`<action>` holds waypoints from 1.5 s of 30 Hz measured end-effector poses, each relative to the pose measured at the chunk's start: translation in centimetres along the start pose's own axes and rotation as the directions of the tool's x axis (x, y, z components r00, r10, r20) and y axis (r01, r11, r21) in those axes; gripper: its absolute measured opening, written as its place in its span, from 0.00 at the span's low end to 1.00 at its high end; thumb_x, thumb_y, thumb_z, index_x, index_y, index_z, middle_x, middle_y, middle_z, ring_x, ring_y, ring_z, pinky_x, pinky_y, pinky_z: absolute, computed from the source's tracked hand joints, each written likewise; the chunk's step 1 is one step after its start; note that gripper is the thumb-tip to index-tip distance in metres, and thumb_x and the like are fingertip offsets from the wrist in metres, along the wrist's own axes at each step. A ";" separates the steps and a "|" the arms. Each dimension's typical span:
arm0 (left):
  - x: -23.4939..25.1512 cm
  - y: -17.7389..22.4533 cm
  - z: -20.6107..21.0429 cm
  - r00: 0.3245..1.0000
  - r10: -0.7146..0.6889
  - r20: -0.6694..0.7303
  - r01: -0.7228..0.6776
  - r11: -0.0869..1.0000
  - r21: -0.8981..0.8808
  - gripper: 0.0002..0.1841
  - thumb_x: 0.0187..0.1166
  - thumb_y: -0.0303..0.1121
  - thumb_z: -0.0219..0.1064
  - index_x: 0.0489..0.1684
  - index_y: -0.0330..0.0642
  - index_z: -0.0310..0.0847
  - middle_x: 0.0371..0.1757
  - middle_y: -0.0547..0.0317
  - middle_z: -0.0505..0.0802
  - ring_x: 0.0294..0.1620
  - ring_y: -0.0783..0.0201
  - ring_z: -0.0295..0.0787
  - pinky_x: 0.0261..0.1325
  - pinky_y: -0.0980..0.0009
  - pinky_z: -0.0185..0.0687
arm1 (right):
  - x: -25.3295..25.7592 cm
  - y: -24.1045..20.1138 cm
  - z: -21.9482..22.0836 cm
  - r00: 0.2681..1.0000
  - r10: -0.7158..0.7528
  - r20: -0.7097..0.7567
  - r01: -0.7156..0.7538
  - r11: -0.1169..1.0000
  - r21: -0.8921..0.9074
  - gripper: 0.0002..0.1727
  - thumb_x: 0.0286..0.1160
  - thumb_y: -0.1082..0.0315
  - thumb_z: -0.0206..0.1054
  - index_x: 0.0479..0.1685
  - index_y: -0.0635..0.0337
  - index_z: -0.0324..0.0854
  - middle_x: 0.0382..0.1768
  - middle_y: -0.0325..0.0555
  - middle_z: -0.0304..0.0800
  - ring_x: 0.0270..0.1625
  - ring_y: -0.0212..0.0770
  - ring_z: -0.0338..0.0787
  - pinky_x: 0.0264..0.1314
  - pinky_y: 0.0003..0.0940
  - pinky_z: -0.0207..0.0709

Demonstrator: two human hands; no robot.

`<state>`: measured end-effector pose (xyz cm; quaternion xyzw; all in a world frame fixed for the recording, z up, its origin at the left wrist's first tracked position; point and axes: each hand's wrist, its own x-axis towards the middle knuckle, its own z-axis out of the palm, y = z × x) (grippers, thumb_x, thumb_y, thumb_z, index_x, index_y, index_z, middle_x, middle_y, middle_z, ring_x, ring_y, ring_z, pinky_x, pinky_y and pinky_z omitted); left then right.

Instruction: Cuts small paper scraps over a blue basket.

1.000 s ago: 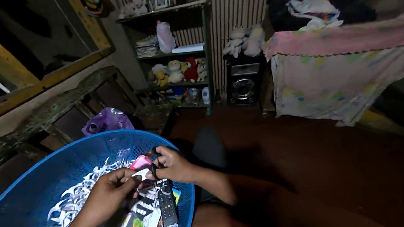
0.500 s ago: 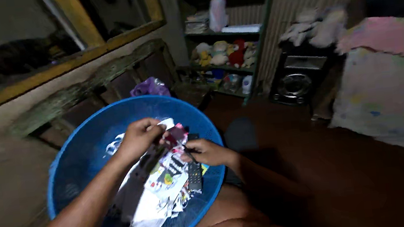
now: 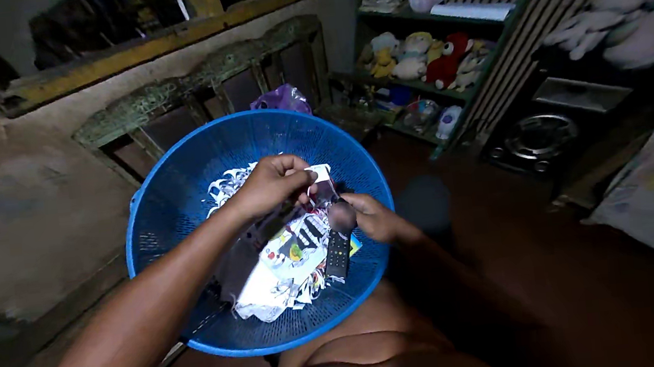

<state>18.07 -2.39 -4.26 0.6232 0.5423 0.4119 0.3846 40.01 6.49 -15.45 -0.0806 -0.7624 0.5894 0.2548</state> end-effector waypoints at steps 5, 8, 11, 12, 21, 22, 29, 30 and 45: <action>0.1 0.1 0.1 1.000 -0.010 0.003 0.010 0.999 -0.033 0.07 0.86 0.29 0.66 0.46 0.33 0.86 0.35 0.48 0.95 0.26 0.62 0.90 0.32 0.69 0.89 | 0.0 0.0 -0.1 1.000 -0.013 -0.005 0.013 1.000 0.013 0.22 0.91 0.53 0.56 0.45 0.64 0.85 0.39 0.43 0.90 0.46 0.35 0.89 0.54 0.34 0.84; 0.1 0.1 0.0 1.000 -0.015 0.009 0.015 0.999 -0.033 0.08 0.86 0.30 0.66 0.46 0.33 0.86 0.35 0.49 0.95 0.26 0.63 0.90 0.32 0.69 0.89 | 0.0 -0.2 0.0 1.000 -0.001 -0.032 0.001 1.000 0.013 0.21 0.90 0.54 0.57 0.43 0.64 0.85 0.36 0.43 0.89 0.44 0.35 0.89 0.53 0.34 0.84; 0.1 0.1 0.0 1.000 -0.010 0.014 0.011 0.999 -0.051 0.08 0.86 0.29 0.65 0.47 0.33 0.86 0.35 0.48 0.95 0.26 0.63 0.90 0.32 0.70 0.89 | 0.0 -0.2 0.0 0.998 -0.008 -0.061 0.010 0.999 0.042 0.19 0.88 0.55 0.61 0.41 0.63 0.86 0.34 0.42 0.89 0.41 0.35 0.89 0.53 0.35 0.85; 0.1 0.2 0.0 1.000 -0.012 0.012 0.013 0.998 -0.055 0.07 0.86 0.29 0.65 0.47 0.33 0.86 0.35 0.48 0.95 0.26 0.63 0.90 0.31 0.70 0.89 | 0.0 -0.2 0.0 0.998 -0.011 -0.066 0.015 0.998 0.055 0.19 0.88 0.56 0.62 0.40 0.64 0.86 0.33 0.42 0.89 0.41 0.35 0.89 0.53 0.36 0.85; 0.0 0.5 0.0 0.998 -0.031 0.047 0.031 0.999 -0.011 0.08 0.86 0.30 0.65 0.46 0.34 0.87 0.35 0.49 0.95 0.26 0.63 0.89 0.32 0.70 0.88 | 0.0 0.1 -0.2 0.999 -0.047 -0.026 0.049 0.997 0.060 0.21 0.91 0.56 0.57 0.39 0.64 0.86 0.33 0.41 0.89 0.41 0.35 0.89 0.52 0.35 0.85; -0.1 0.6 0.1 0.997 -0.036 0.062 0.037 0.999 -0.002 0.08 0.86 0.31 0.66 0.46 0.34 0.87 0.35 0.49 0.95 0.26 0.63 0.89 0.31 0.70 0.87 | 0.0 0.1 -0.2 0.999 -0.046 -0.016 0.047 0.997 0.060 0.21 0.91 0.55 0.56 0.40 0.64 0.86 0.34 0.42 0.89 0.41 0.35 0.89 0.52 0.35 0.85; 0.0 0.4 -0.2 0.997 -0.053 0.063 0.053 0.999 0.000 0.08 0.86 0.30 0.66 0.46 0.34 0.87 0.35 0.48 0.94 0.26 0.63 0.89 0.32 0.70 0.88 | 0.0 -0.5 -0.1 0.997 0.015 -0.076 -0.011 0.999 0.047 0.19 0.87 0.57 0.64 0.36 0.64 0.88 0.30 0.41 0.90 0.38 0.35 0.91 0.52 0.37 0.87; 0.1 0.3 -0.2 0.997 -0.056 0.050 0.057 0.998 -0.002 0.08 0.86 0.30 0.66 0.46 0.34 0.87 0.35 0.48 0.94 0.26 0.62 0.90 0.32 0.70 0.88 | -0.1 -0.6 0.0 0.996 0.024 -0.086 -0.021 0.999 0.043 0.19 0.87 0.57 0.64 0.36 0.64 0.88 0.29 0.41 0.90 0.37 0.35 0.91 0.52 0.37 0.87; 0.3 -0.1 0.8 0.999 -0.030 -0.023 0.027 0.991 -0.130 0.09 0.88 0.32 0.64 0.48 0.33 0.84 0.38 0.48 0.94 0.29 0.61 0.91 0.35 0.68 0.91 | 0.0 -0.2 -0.1 1.000 0.017 0.018 -0.017 0.999 0.033 0.23 0.91 0.51 0.55 0.43 0.63 0.84 0.37 0.43 0.89 0.45 0.36 0.89 0.53 0.34 0.84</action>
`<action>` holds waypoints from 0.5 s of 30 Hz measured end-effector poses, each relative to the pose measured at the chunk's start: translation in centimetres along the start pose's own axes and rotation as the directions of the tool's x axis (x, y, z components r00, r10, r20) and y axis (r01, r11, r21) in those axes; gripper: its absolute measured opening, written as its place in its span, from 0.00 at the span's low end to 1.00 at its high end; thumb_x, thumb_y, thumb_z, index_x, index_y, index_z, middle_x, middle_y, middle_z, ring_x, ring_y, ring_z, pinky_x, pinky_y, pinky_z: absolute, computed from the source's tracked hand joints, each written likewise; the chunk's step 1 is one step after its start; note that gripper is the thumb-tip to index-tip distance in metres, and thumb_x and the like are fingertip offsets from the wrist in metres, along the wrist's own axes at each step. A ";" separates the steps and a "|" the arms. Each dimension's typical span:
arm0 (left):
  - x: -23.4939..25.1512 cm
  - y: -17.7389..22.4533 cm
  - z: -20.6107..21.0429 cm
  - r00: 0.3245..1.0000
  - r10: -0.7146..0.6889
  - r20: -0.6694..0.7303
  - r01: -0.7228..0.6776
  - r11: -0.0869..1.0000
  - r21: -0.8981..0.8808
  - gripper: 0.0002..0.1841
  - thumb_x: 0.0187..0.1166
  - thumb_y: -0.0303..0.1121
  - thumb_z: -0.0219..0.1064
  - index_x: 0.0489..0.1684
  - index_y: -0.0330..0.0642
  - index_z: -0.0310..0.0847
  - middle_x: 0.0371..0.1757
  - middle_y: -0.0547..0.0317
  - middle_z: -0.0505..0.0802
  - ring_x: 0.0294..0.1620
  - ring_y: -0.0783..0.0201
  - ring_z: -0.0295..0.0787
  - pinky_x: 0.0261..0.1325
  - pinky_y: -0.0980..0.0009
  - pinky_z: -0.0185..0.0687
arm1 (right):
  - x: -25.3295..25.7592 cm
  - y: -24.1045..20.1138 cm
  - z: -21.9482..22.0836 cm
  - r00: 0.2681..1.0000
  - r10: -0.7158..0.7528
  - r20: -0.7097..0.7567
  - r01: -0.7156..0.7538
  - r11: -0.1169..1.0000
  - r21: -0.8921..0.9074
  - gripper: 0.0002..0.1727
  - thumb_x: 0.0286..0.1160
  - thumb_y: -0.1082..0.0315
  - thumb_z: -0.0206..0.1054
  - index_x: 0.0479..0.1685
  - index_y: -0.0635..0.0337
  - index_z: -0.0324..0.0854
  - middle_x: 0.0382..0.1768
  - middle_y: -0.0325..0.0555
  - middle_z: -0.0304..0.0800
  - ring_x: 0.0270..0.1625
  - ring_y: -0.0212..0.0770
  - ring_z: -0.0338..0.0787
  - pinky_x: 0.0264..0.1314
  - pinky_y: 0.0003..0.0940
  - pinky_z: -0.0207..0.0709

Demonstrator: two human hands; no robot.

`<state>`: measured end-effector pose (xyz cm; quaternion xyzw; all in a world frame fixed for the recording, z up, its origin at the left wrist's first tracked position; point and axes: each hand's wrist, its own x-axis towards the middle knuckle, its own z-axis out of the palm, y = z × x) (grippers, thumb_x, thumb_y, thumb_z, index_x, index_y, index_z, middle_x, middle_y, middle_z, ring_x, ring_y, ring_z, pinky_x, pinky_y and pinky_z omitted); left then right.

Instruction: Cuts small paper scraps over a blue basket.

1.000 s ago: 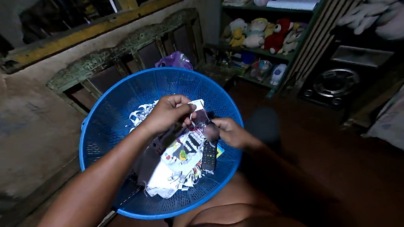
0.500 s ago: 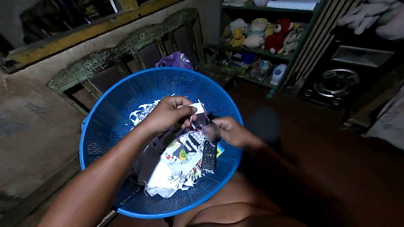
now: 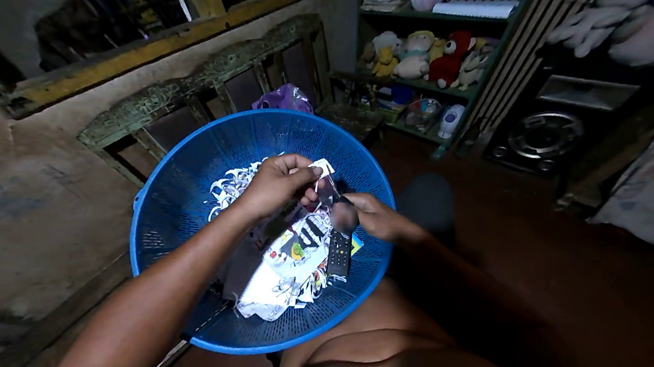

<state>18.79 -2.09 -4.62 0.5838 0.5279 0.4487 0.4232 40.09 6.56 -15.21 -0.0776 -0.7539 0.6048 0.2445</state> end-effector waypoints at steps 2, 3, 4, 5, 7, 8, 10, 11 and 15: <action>0.0 -0.2 0.4 1.000 -0.013 0.012 0.013 1.000 0.005 0.10 0.87 0.32 0.65 0.49 0.33 0.85 0.38 0.47 0.95 0.29 0.60 0.92 0.35 0.67 0.92 | 0.0 0.0 0.0 1.000 -0.002 -0.010 0.002 1.000 -0.002 0.23 0.91 0.51 0.55 0.43 0.63 0.84 0.37 0.42 0.89 0.45 0.36 0.89 0.54 0.34 0.85; 0.1 -0.3 0.5 1.000 -0.014 0.014 0.014 1.000 0.001 0.09 0.87 0.32 0.65 0.49 0.33 0.85 0.38 0.47 0.95 0.29 0.60 0.93 0.35 0.67 0.92 | -0.1 0.1 0.0 1.000 -0.009 -0.017 0.009 1.000 0.002 0.23 0.91 0.52 0.55 0.42 0.63 0.84 0.37 0.42 0.89 0.44 0.36 0.89 0.54 0.35 0.85; 0.1 -0.3 0.5 1.000 -0.011 0.018 0.011 1.000 0.000 0.09 0.87 0.32 0.65 0.48 0.33 0.84 0.38 0.47 0.95 0.29 0.60 0.92 0.35 0.67 0.92 | -0.1 0.2 0.0 0.999 -0.016 -0.027 0.017 1.000 0.006 0.23 0.91 0.52 0.55 0.42 0.63 0.84 0.36 0.42 0.89 0.44 0.36 0.89 0.54 0.35 0.85; 0.1 -0.3 0.5 1.000 -0.006 0.023 0.006 1.000 0.006 0.09 0.88 0.32 0.64 0.48 0.33 0.84 0.38 0.48 0.95 0.30 0.60 0.92 0.36 0.67 0.91 | -0.1 0.3 0.0 0.999 -0.024 -0.036 0.025 1.000 0.014 0.22 0.91 0.52 0.56 0.42 0.64 0.84 0.36 0.42 0.89 0.44 0.36 0.89 0.54 0.35 0.85; 0.1 -0.2 0.5 1.000 -0.001 0.022 0.001 1.000 0.013 0.10 0.88 0.33 0.64 0.48 0.33 0.84 0.38 0.48 0.95 0.29 0.61 0.92 0.36 0.67 0.91 | -0.1 0.4 0.1 0.998 -0.028 -0.051 0.029 0.999 0.027 0.22 0.91 0.53 0.57 0.42 0.64 0.84 0.35 0.43 0.89 0.43 0.36 0.89 0.54 0.35 0.85; 0.1 -0.2 0.5 1.000 -0.001 0.022 0.001 1.000 0.009 0.09 0.88 0.32 0.64 0.48 0.33 0.84 0.38 0.48 0.95 0.29 0.61 0.92 0.36 0.67 0.91 | 0.0 0.4 0.1 0.998 -0.026 -0.057 0.027 0.999 0.030 0.21 0.90 0.53 0.58 0.41 0.64 0.85 0.35 0.42 0.89 0.42 0.36 0.89 0.54 0.36 0.85; 0.1 -0.1 0.5 1.000 -0.010 0.018 0.010 1.000 -0.008 0.09 0.88 0.31 0.64 0.48 0.33 0.83 0.39 0.48 0.95 0.30 0.60 0.92 0.36 0.67 0.92 | 0.0 0.3 0.2 0.998 -0.014 -0.068 0.017 0.999 0.042 0.20 0.90 0.55 0.59 0.40 0.64 0.85 0.33 0.42 0.88 0.41 0.36 0.89 0.55 0.37 0.85; 0.1 -0.1 0.5 1.000 -0.014 0.013 0.015 1.000 -0.014 0.09 0.88 0.31 0.63 0.49 0.33 0.83 0.39 0.47 0.95 0.30 0.60 0.93 0.36 0.67 0.92 | 0.0 0.3 0.2 0.997 -0.011 -0.070 0.014 0.999 0.047 0.20 0.90 0.55 0.60 0.40 0.64 0.85 0.32 0.42 0.88 0.41 0.36 0.89 0.55 0.37 0.85; 0.1 -0.3 0.5 1.000 -0.010 0.018 0.011 1.000 -0.012 0.09 0.88 0.31 0.63 0.48 0.32 0.84 0.38 0.47 0.95 0.30 0.60 0.93 0.36 0.66 0.92 | -0.1 0.1 0.2 0.997 -0.015 -0.070 0.019 0.998 0.052 0.20 0.90 0.56 0.59 0.38 0.64 0.86 0.32 0.42 0.89 0.40 0.36 0.90 0.54 0.36 0.86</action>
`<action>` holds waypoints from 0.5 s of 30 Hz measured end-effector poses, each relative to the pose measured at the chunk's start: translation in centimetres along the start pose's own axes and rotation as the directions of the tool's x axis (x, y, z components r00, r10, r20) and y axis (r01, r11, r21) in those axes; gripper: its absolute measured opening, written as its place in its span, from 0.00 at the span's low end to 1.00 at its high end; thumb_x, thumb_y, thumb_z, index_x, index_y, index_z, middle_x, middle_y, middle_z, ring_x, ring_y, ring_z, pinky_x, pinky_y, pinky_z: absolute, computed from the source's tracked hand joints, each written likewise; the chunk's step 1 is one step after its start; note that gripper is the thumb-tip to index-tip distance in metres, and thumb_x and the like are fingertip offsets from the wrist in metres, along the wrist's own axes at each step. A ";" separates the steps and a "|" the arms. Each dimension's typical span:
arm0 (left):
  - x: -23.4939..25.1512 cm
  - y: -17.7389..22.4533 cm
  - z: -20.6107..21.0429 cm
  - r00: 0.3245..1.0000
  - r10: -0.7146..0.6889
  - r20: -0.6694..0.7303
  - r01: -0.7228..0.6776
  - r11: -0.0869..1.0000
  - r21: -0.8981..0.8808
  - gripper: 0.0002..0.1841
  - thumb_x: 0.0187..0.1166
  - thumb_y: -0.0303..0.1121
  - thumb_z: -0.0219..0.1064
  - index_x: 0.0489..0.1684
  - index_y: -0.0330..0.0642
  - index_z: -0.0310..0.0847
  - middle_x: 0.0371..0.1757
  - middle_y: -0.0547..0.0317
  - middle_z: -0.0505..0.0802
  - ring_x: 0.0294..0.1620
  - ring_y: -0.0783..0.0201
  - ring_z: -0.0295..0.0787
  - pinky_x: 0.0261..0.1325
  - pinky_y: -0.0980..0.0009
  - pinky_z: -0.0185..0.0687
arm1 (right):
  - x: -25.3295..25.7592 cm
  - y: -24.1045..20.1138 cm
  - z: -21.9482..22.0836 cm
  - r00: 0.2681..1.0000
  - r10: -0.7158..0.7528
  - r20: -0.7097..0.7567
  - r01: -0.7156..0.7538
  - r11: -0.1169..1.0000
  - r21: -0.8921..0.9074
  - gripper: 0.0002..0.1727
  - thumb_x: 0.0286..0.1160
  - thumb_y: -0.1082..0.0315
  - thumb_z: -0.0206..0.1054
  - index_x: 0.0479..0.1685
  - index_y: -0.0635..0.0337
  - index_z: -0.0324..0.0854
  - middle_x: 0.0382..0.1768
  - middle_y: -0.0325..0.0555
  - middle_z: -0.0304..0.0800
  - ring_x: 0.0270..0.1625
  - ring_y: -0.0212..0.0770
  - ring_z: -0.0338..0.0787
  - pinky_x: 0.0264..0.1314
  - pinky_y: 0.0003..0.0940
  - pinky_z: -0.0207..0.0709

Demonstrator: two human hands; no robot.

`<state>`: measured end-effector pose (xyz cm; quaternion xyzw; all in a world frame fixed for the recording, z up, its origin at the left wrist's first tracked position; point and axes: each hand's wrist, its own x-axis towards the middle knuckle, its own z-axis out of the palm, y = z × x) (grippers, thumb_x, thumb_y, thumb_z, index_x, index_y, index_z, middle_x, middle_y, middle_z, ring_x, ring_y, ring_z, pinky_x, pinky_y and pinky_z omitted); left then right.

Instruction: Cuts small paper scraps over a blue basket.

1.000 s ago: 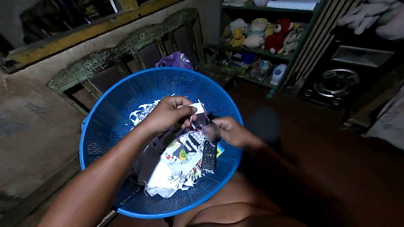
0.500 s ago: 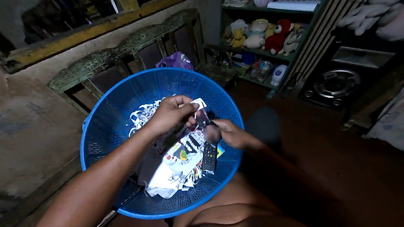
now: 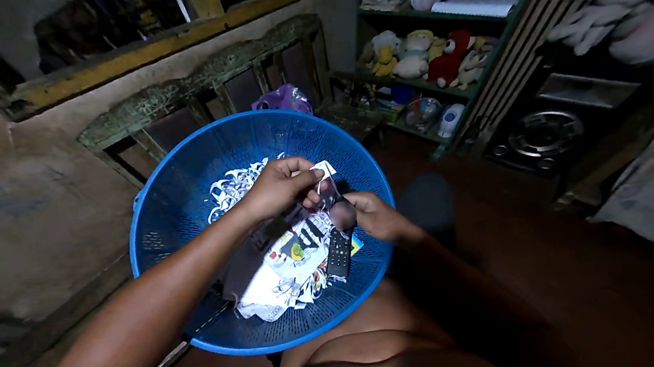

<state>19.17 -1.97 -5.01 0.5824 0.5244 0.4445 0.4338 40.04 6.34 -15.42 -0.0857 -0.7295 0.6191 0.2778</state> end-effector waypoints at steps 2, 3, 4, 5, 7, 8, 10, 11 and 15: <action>-0.1 0.1 0.1 1.000 -0.005 0.014 0.005 1.000 0.008 0.09 0.88 0.32 0.64 0.48 0.32 0.84 0.38 0.47 0.95 0.30 0.60 0.93 0.36 0.67 0.92 | 0.0 -0.1 -0.1 1.000 -0.010 0.022 0.010 1.000 -0.002 0.21 0.91 0.55 0.56 0.41 0.64 0.85 0.34 0.42 0.89 0.42 0.35 0.89 0.53 0.35 0.84; -0.1 0.1 0.1 1.000 -0.007 0.022 0.007 1.000 0.009 0.10 0.88 0.32 0.64 0.49 0.32 0.84 0.38 0.47 0.95 0.29 0.60 0.92 0.35 0.67 0.92 | 0.0 0.0 -0.1 0.999 -0.011 0.031 0.011 1.000 0.000 0.21 0.91 0.55 0.55 0.42 0.63 0.85 0.35 0.42 0.88 0.43 0.35 0.88 0.54 0.34 0.84; -0.1 0.1 0.1 0.999 -0.010 0.032 0.010 1.000 0.006 0.10 0.88 0.32 0.64 0.49 0.32 0.84 0.38 0.46 0.95 0.29 0.60 0.92 0.35 0.67 0.91 | 0.0 0.0 -0.1 0.999 -0.012 0.031 0.012 1.000 0.003 0.21 0.91 0.54 0.55 0.42 0.63 0.85 0.36 0.42 0.88 0.44 0.35 0.88 0.54 0.34 0.84; -0.1 0.1 0.1 0.999 -0.011 0.037 0.011 1.000 0.000 0.10 0.88 0.32 0.64 0.49 0.32 0.84 0.38 0.46 0.94 0.29 0.60 0.92 0.35 0.67 0.91 | 0.0 0.1 -0.1 1.000 -0.015 0.024 0.015 1.000 0.002 0.21 0.91 0.55 0.56 0.42 0.63 0.85 0.35 0.42 0.88 0.43 0.35 0.89 0.54 0.34 0.85; -0.2 0.1 0.2 0.999 -0.012 0.037 0.013 1.000 -0.017 0.10 0.88 0.32 0.63 0.49 0.32 0.84 0.38 0.47 0.94 0.29 0.61 0.92 0.35 0.68 0.91 | 0.0 0.1 -0.1 1.000 -0.014 0.002 0.014 1.000 -0.008 0.21 0.90 0.54 0.59 0.41 0.64 0.85 0.34 0.43 0.89 0.42 0.36 0.89 0.54 0.35 0.85; -0.4 0.1 0.3 0.999 -0.014 0.028 0.015 1.000 -0.020 0.10 0.89 0.32 0.63 0.48 0.33 0.85 0.37 0.47 0.94 0.28 0.62 0.91 0.34 0.69 0.90 | 0.0 0.2 -0.1 1.000 -0.011 -0.011 0.011 1.000 -0.008 0.21 0.90 0.54 0.59 0.41 0.64 0.85 0.33 0.43 0.89 0.41 0.37 0.89 0.54 0.36 0.85; -0.8 -0.3 0.7 1.000 -0.007 0.014 0.007 1.000 -0.022 0.11 0.89 0.34 0.62 0.45 0.35 0.84 0.35 0.49 0.94 0.25 0.65 0.89 0.31 0.72 0.88 | 0.0 0.3 -0.2 0.999 -0.010 -0.041 0.009 1.000 -0.007 0.20 0.89 0.55 0.60 0.40 0.65 0.86 0.32 0.45 0.89 0.41 0.38 0.90 0.54 0.37 0.86; -0.8 -0.3 0.8 1.000 -0.010 0.013 0.011 1.000 -0.029 0.11 0.90 0.34 0.61 0.45 0.34 0.84 0.35 0.48 0.93 0.26 0.64 0.90 0.32 0.71 0.89 | 0.0 0.2 -0.2 0.998 -0.009 -0.055 0.009 1.000 -0.006 0.20 0.89 0.56 0.60 0.40 0.65 0.86 0.32 0.45 0.89 0.40 0.38 0.90 0.53 0.37 0.86; -0.7 -0.3 0.8 1.000 -0.020 -0.009 0.019 0.999 -0.030 0.10 0.90 0.32 0.60 0.45 0.34 0.83 0.36 0.48 0.94 0.27 0.63 0.90 0.33 0.70 0.90 | 0.0 0.1 -0.1 0.997 -0.008 -0.077 0.008 1.000 -0.003 0.20 0.89 0.56 0.61 0.37 0.65 0.85 0.31 0.44 0.88 0.39 0.37 0.90 0.52 0.37 0.86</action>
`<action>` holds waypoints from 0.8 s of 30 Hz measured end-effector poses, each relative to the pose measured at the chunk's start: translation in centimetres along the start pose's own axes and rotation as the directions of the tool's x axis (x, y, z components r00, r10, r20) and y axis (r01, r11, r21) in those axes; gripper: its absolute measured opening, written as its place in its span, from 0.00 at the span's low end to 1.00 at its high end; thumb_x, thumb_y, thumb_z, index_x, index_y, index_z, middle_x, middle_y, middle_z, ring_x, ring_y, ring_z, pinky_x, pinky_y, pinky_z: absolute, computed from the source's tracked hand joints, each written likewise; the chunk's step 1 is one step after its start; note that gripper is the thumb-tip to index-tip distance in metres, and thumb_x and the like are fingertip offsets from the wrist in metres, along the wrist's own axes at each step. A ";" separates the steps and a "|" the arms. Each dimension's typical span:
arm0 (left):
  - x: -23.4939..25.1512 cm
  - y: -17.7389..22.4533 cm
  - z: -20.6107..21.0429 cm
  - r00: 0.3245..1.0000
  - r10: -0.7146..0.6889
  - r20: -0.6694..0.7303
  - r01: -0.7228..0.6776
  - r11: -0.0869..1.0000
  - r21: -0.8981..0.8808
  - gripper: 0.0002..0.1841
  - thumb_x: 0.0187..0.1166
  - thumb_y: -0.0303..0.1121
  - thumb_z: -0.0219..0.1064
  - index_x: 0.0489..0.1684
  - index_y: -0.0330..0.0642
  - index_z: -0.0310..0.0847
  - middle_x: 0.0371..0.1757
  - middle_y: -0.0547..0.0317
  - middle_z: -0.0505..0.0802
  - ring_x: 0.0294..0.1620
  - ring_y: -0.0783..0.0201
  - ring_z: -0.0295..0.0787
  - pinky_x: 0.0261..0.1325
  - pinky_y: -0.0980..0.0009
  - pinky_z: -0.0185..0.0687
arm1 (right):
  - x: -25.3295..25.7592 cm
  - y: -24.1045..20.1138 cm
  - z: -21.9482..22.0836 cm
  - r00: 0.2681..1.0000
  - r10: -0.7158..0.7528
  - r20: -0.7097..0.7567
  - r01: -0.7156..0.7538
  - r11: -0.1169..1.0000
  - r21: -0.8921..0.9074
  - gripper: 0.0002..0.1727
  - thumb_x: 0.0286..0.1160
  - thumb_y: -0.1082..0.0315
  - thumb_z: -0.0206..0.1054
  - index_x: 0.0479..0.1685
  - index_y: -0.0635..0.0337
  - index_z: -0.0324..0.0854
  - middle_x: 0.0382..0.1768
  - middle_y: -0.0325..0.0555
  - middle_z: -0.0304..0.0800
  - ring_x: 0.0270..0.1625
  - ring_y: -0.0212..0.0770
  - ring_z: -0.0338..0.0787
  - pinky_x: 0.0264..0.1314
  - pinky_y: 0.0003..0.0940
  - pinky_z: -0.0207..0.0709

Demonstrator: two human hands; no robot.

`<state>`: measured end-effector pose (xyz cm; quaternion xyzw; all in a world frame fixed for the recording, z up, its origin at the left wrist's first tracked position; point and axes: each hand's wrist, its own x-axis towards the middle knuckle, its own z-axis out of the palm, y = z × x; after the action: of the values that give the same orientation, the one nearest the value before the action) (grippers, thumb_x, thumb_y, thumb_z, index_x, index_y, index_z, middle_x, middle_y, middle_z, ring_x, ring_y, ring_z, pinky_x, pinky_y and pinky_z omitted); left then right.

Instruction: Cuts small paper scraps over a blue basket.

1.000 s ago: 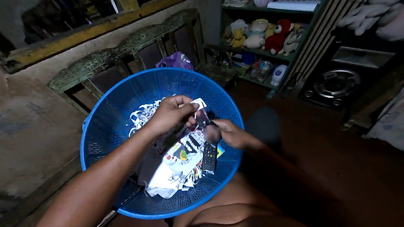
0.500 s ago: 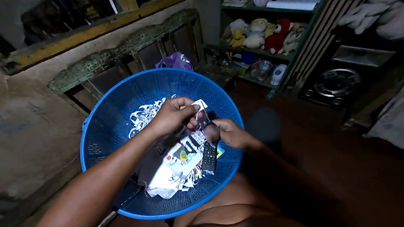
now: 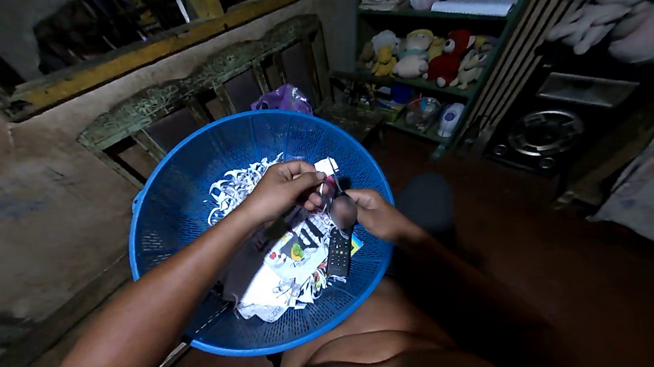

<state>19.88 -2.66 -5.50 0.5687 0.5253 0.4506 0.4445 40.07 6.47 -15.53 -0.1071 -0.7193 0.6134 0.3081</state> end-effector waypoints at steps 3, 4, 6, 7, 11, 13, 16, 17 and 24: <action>-0.1 0.3 0.1 1.000 0.001 -0.013 -0.001 1.000 0.008 0.09 0.90 0.30 0.60 0.44 0.34 0.83 0.36 0.48 0.94 0.26 0.64 0.90 0.32 0.71 0.89 | 0.0 0.0 0.0 1.000 0.018 0.000 -0.018 1.000 0.004 0.21 0.89 0.56 0.60 0.37 0.65 0.86 0.31 0.44 0.89 0.39 0.37 0.90 0.53 0.37 0.86; -0.1 0.3 0.1 1.000 0.002 -0.009 -0.002 1.000 0.011 0.09 0.89 0.29 0.60 0.44 0.34 0.83 0.36 0.48 0.94 0.26 0.64 0.90 0.32 0.71 0.89 | -0.1 0.0 0.0 1.000 0.020 0.011 -0.020 1.000 0.011 0.21 0.90 0.55 0.58 0.38 0.64 0.85 0.32 0.44 0.89 0.40 0.37 0.89 0.52 0.36 0.85; -0.2 0.3 0.1 1.000 0.008 0.003 -0.008 1.000 0.028 0.08 0.89 0.29 0.61 0.42 0.34 0.83 0.35 0.49 0.94 0.25 0.64 0.89 0.32 0.71 0.89 | -0.1 0.0 -0.1 0.999 0.027 0.035 -0.028 1.000 0.014 0.22 0.91 0.53 0.56 0.40 0.63 0.85 0.34 0.43 0.88 0.42 0.36 0.89 0.52 0.34 0.84; -0.2 0.1 -0.1 1.000 0.011 0.011 -0.011 0.999 0.038 0.08 0.88 0.30 0.61 0.42 0.35 0.83 0.34 0.50 0.93 0.25 0.64 0.89 0.32 0.71 0.89 | -0.1 0.1 -0.1 0.999 0.021 0.042 -0.022 1.000 0.013 0.22 0.91 0.53 0.56 0.40 0.63 0.85 0.34 0.43 0.88 0.42 0.37 0.89 0.52 0.35 0.84; 0.6 -0.1 -1.0 0.999 0.002 0.047 -0.005 0.999 0.051 0.09 0.88 0.31 0.63 0.44 0.33 0.84 0.38 0.47 0.94 0.31 0.60 0.92 0.38 0.66 0.92 | 0.1 0.1 0.0 1.000 0.004 0.031 -0.003 1.000 -0.003 0.20 0.90 0.56 0.59 0.39 0.64 0.86 0.31 0.43 0.88 0.39 0.37 0.89 0.52 0.37 0.85; 0.7 -0.1 -1.1 0.999 0.004 0.039 -0.006 0.999 0.054 0.09 0.88 0.32 0.63 0.43 0.33 0.84 0.37 0.47 0.93 0.31 0.59 0.92 0.38 0.65 0.92 | 0.1 0.0 0.0 1.000 0.021 0.020 -0.021 1.000 -0.011 0.20 0.89 0.56 0.61 0.38 0.65 0.86 0.30 0.44 0.88 0.39 0.37 0.89 0.52 0.37 0.86; 0.8 -0.3 -1.3 0.999 0.015 0.030 -0.016 0.998 0.064 0.09 0.88 0.31 0.63 0.43 0.34 0.84 0.36 0.48 0.94 0.31 0.60 0.92 0.37 0.65 0.91 | 0.1 -0.2 0.1 1.000 0.025 0.020 -0.024 0.999 -0.026 0.19 0.89 0.57 0.61 0.37 0.64 0.87 0.30 0.43 0.88 0.38 0.36 0.89 0.51 0.36 0.86; 0.8 -0.3 -1.3 0.999 0.020 0.029 -0.022 0.998 0.062 0.08 0.88 0.31 0.63 0.42 0.34 0.83 0.36 0.48 0.93 0.30 0.60 0.92 0.37 0.65 0.91 | 0.1 -0.2 0.1 1.000 0.020 0.022 -0.019 0.999 -0.032 0.19 0.89 0.57 0.62 0.37 0.64 0.87 0.30 0.43 0.88 0.38 0.36 0.89 0.50 0.36 0.86; 0.9 0.3 -2.1 0.999 0.053 -0.004 -0.052 0.997 0.064 0.08 0.89 0.31 0.61 0.43 0.36 0.82 0.36 0.49 0.93 0.30 0.60 0.92 0.37 0.64 0.92 | 0.2 -0.2 0.0 1.000 0.019 0.013 -0.019 0.999 -0.026 0.22 0.89 0.54 0.60 0.36 0.64 0.87 0.29 0.43 0.88 0.37 0.37 0.90 0.49 0.36 0.86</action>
<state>17.93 -1.72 -4.75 0.5947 0.5257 0.4469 0.4126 39.98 6.52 -15.34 -0.1136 -0.7280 0.6078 0.2960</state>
